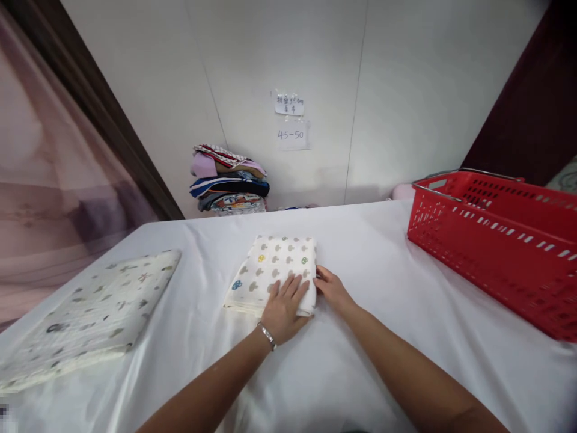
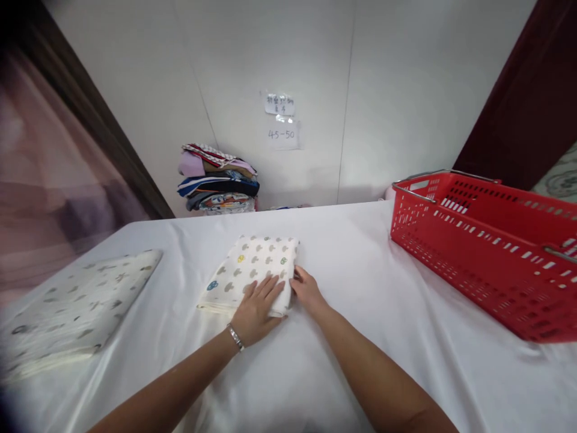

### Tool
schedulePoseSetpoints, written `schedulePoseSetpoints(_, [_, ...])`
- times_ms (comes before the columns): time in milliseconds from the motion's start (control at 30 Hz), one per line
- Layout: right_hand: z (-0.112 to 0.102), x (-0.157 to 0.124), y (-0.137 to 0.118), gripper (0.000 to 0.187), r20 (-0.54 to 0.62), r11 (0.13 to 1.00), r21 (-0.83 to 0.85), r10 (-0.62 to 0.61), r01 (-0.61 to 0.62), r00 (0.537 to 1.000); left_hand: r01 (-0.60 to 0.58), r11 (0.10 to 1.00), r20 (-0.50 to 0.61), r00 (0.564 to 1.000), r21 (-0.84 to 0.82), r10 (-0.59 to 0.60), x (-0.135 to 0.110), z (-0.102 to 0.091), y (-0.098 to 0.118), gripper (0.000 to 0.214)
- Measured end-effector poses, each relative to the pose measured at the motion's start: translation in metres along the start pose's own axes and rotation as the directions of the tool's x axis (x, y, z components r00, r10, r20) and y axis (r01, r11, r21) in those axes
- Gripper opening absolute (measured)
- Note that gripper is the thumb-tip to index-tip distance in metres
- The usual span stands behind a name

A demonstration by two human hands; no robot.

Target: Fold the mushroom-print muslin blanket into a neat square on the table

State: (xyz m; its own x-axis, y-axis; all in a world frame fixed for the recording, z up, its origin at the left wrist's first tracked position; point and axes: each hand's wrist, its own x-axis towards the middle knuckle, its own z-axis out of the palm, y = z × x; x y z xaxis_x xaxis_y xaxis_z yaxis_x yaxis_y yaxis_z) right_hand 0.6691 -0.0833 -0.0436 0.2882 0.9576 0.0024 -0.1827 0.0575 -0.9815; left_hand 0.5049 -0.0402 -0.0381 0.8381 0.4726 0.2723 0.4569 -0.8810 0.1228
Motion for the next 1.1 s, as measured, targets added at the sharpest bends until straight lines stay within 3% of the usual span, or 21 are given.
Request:
schedulePoseSetpoints(100, [-0.005, 0.003, 0.001, 0.037, -0.035, 0.980, -0.200, 0.018, -0.025, 0.999, -0.002, 1.000, 0.012, 1.000, 0.000, 0.002, 0.001, -0.004, -0.003, 0.060])
schedulePoseSetpoints(200, [-0.008, 0.005, 0.002, 0.029, -0.121, 0.925, -0.381, -0.057, 0.007, 0.991, 0.016, 1.000, 0.001, 1.000, -0.010, -0.016, 0.002, -0.008, -0.004, 0.052])
schedulePoseSetpoints(400, [-0.005, 0.006, 0.001, 0.029, -0.128, 0.958, -0.277, 0.046, -0.080, 0.991, -0.012, 0.993, -0.141, 0.990, -0.114, -0.004, 0.004, -0.009, -0.009, 0.049])
schedulePoseSetpoints(500, [-0.004, 0.005, -0.004, 0.028, -0.119, 0.970, -0.192, 0.127, -0.149, 0.985, 0.110, 0.951, -0.159, 0.974, -0.290, -0.162, 0.006, -0.012, -0.010, 0.041])
schedulePoseSetpoints(600, [-0.005, 0.004, -0.009, 0.022, -0.109, 0.966, -0.111, 0.220, -0.232, 0.969, 0.326, 0.808, -0.087, 0.904, -0.491, -0.418, 0.010, -0.016, -0.008, 0.036])
schedulePoseSetpoints(667, [-0.007, 0.004, -0.010, 0.018, -0.090, 0.954, -0.076, 0.282, -0.289, 0.955, 0.388, 0.737, -0.049, 0.868, -0.553, -0.494, 0.012, -0.019, -0.006, 0.036])
schedulePoseSetpoints(767, [-0.008, 0.003, -0.008, 0.017, -0.037, 0.931, -0.053, 0.359, -0.361, 0.932, 0.333, 0.792, -0.078, 0.900, -0.512, -0.429, 0.011, -0.018, -0.004, 0.036])
schedulePoseSetpoints(867, [-0.008, 0.002, -0.006, 0.015, 0.004, 0.920, -0.048, 0.390, -0.390, 0.921, 0.156, 0.931, -0.108, 0.973, -0.330, -0.202, 0.007, -0.012, -0.002, 0.042])
schedulePoseSetpoints(933, [-0.009, 0.002, -0.005, 0.012, 0.017, 0.918, -0.054, 0.394, -0.393, 0.919, 0.067, 0.978, -0.096, 0.992, -0.199, -0.087, 0.005, -0.009, 0.001, 0.050])
schedulePoseSetpoints(1100, [-0.008, 0.003, -0.005, 0.007, 0.046, 0.935, -0.049, 0.354, -0.352, 0.934, 0.090, 0.993, -0.106, 0.990, -0.082, -0.098, 0.004, -0.011, 0.015, 0.056])
